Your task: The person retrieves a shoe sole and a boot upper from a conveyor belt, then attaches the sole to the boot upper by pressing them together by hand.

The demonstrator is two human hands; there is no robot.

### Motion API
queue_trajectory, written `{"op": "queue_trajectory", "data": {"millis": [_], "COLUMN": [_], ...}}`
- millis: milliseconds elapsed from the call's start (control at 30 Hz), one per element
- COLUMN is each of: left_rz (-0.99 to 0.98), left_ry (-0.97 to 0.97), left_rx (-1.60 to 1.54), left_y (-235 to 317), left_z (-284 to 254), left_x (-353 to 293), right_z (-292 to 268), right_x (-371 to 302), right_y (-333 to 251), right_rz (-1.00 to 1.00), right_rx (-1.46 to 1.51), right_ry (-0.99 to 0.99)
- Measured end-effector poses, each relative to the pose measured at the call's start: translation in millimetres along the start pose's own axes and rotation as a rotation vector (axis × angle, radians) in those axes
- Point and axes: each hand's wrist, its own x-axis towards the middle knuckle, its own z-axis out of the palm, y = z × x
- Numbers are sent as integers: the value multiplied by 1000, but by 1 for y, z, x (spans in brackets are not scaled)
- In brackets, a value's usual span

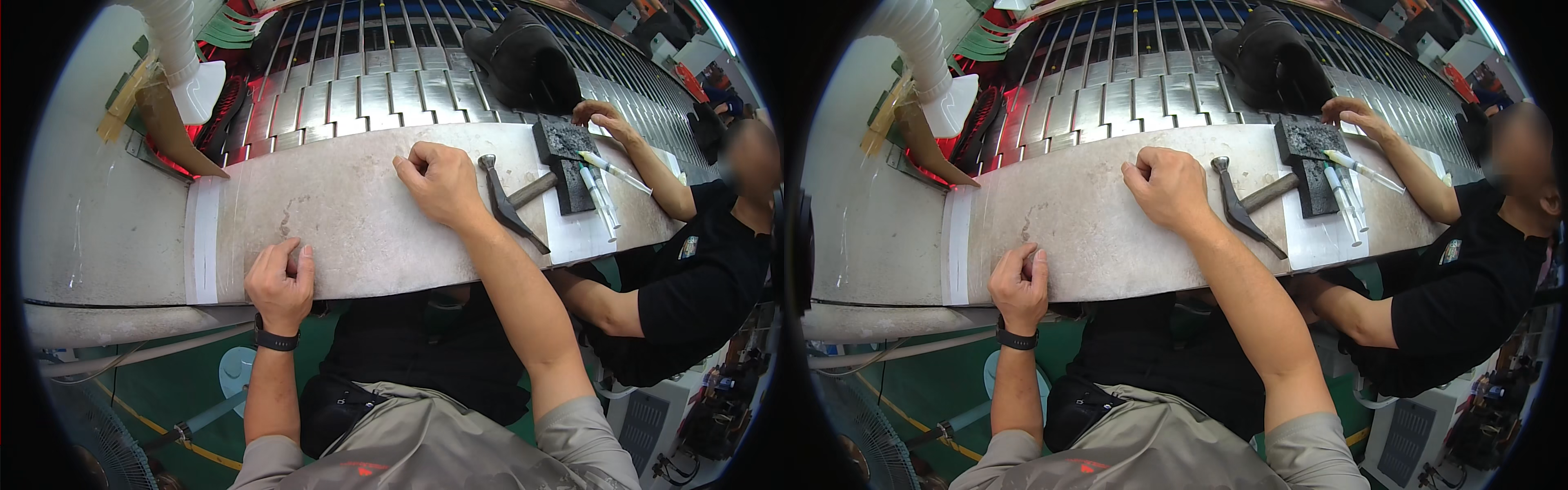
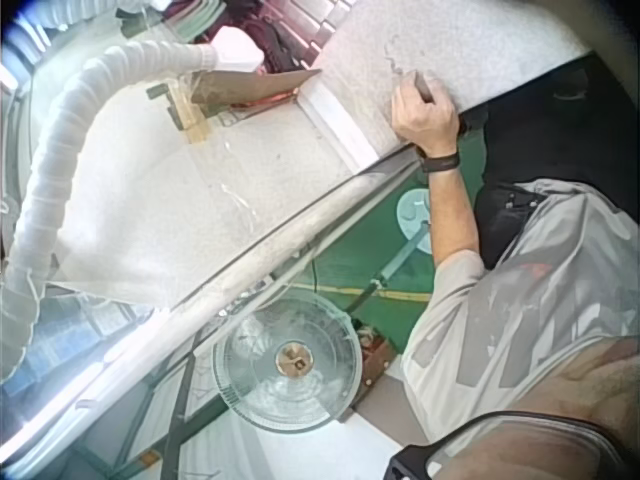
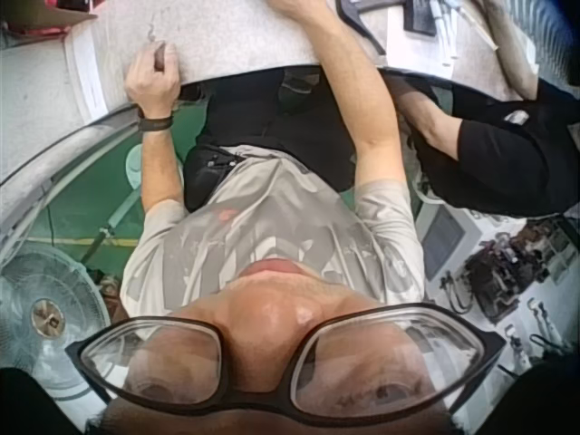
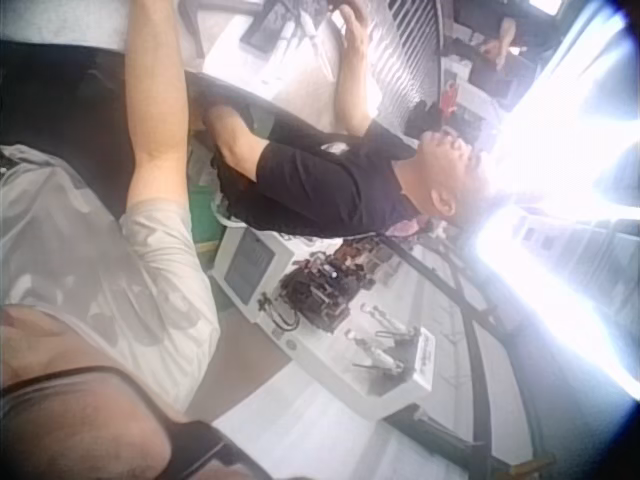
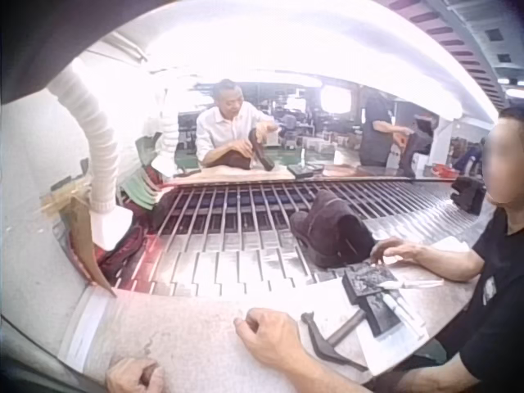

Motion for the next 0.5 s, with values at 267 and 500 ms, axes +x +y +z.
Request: {"op": "queue_trajectory", "data": {"millis": [267,500], "left_rz": [-6,-15], "left_ry": [-4,22], "left_rx": [2,4], "left_y": [-3,-5], "left_z": [-2,0], "left_x": [-1,-1], "right_z": [6,9], "right_x": [-1,0], "right_y": [1,2], "right_rz": [-54,-57], "right_rx": [19,18], "right_ry": [47,54]}}
